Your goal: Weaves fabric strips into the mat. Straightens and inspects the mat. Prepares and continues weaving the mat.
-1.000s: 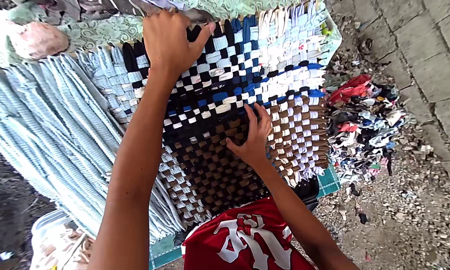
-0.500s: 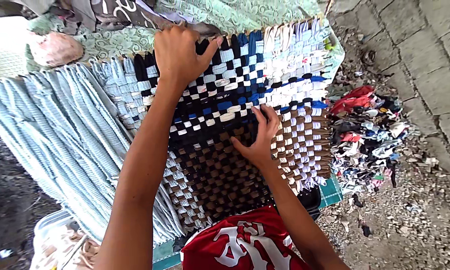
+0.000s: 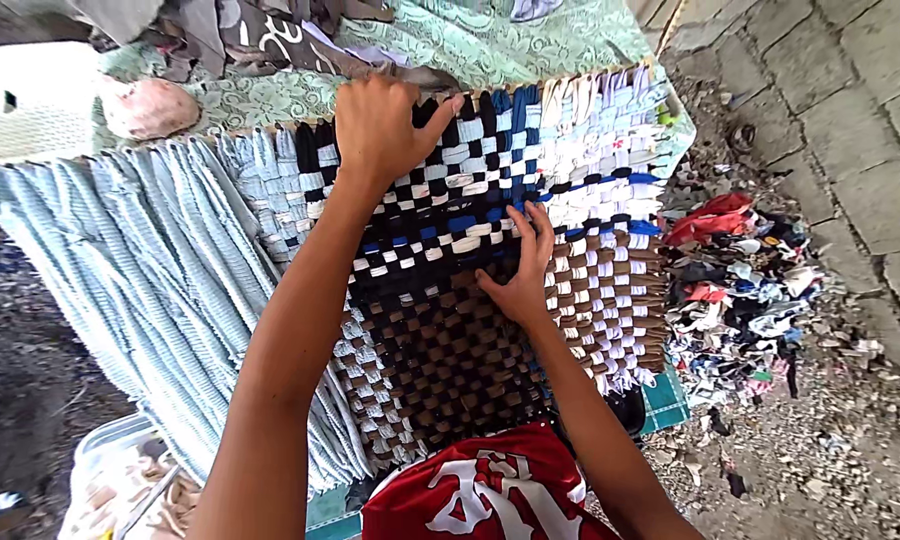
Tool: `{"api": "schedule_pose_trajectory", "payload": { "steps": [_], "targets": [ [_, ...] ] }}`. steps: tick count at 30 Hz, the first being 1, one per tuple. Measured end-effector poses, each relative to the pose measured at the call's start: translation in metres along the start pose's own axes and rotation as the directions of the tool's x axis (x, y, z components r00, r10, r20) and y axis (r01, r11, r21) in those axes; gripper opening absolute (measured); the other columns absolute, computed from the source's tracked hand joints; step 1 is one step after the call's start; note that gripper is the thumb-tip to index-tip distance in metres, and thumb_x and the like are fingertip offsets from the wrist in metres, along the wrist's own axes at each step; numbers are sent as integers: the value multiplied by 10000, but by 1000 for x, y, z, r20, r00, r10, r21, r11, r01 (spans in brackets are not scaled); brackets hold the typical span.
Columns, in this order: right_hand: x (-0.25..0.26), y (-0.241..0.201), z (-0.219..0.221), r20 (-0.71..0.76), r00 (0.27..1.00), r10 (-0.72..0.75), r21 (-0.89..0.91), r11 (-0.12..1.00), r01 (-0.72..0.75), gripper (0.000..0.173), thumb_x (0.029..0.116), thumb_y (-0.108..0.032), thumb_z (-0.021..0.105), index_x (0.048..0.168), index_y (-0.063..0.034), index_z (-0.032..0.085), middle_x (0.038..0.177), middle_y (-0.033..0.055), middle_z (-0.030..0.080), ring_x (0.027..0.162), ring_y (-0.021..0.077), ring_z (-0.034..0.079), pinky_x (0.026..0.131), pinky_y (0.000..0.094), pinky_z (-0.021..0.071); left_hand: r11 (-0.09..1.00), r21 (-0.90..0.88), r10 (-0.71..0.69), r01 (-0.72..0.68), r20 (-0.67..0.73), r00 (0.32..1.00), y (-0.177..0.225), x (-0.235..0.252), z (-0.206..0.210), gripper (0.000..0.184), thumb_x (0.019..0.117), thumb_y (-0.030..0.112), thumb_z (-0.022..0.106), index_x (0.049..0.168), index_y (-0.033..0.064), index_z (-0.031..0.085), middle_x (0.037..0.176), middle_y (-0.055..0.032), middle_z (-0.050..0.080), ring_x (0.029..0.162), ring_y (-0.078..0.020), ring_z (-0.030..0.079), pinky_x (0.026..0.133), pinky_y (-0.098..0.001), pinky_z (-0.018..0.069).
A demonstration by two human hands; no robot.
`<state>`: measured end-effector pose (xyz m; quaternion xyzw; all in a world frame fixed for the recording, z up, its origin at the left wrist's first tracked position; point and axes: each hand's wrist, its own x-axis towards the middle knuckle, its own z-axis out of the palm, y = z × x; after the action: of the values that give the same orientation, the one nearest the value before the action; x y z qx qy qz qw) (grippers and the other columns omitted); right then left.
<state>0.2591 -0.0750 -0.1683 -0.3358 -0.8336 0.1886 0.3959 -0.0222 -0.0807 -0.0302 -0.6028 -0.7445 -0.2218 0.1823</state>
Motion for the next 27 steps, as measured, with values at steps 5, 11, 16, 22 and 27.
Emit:
{"api": "schedule_pose_trajectory", "payload": {
  "steps": [5, 11, 16, 22, 27],
  "targets": [
    [12, -28, 3, -92, 996, 16, -100, 995, -25, 1036, 689, -572, 838, 1559, -190, 424, 1672, 149, 251, 1575, 371, 115, 1265, 593, 158, 1000, 1, 1, -1, -7, 1000, 2, 1, 1, 764, 1001, 700, 360, 862, 23, 686, 835, -222, 715, 811, -445, 704, 675, -629, 480],
    [33, -30, 23, -154, 987, -36, -267, 964, -7, 1034, 631, -537, 816, 1541, -197, 461, 1638, 189, 323, 1553, 399, 194, 1263, 605, 121, 1000, 5, 11, -11, -16, 1000, 0, 1, 1, 768, 1001, 704, 356, 827, 25, 669, 810, -213, 706, 782, -437, 701, 657, -618, 480],
    [36, -16, 4, -72, 997, -12, -121, 993, 3, 994, 675, -422, 814, 1558, -176, 430, 1631, 128, 341, 1543, 330, 236, 1247, 568, 226, 1000, -6, 6, -6, 9, 1000, -1, 0, -1, 776, 1002, 709, 355, 868, 19, 683, 850, -219, 716, 816, -440, 706, 686, -639, 487],
    [31, -10, -4, 2, 999, -36, -24, 999, 36, 898, 782, -478, 784, 1562, -210, 429, 1668, 62, 296, 1577, 311, 146, 1265, 599, 146, 1000, -5, -8, 8, 20, 1000, 0, 1, -2, 774, 1000, 708, 354, 883, 23, 694, 867, -224, 722, 833, -444, 709, 698, -646, 492],
    [53, -33, 6, -175, 981, -88, -157, 986, 60, 992, 657, -611, 838, 1492, -179, 521, 1591, 184, 386, 1534, 414, 216, 1241, 603, 209, 1000, 2, -8, 8, -2, 1000, 2, 1, 1, 765, 1000, 705, 358, 866, 29, 690, 845, -214, 719, 810, -435, 709, 675, -628, 491]
  ]
}}
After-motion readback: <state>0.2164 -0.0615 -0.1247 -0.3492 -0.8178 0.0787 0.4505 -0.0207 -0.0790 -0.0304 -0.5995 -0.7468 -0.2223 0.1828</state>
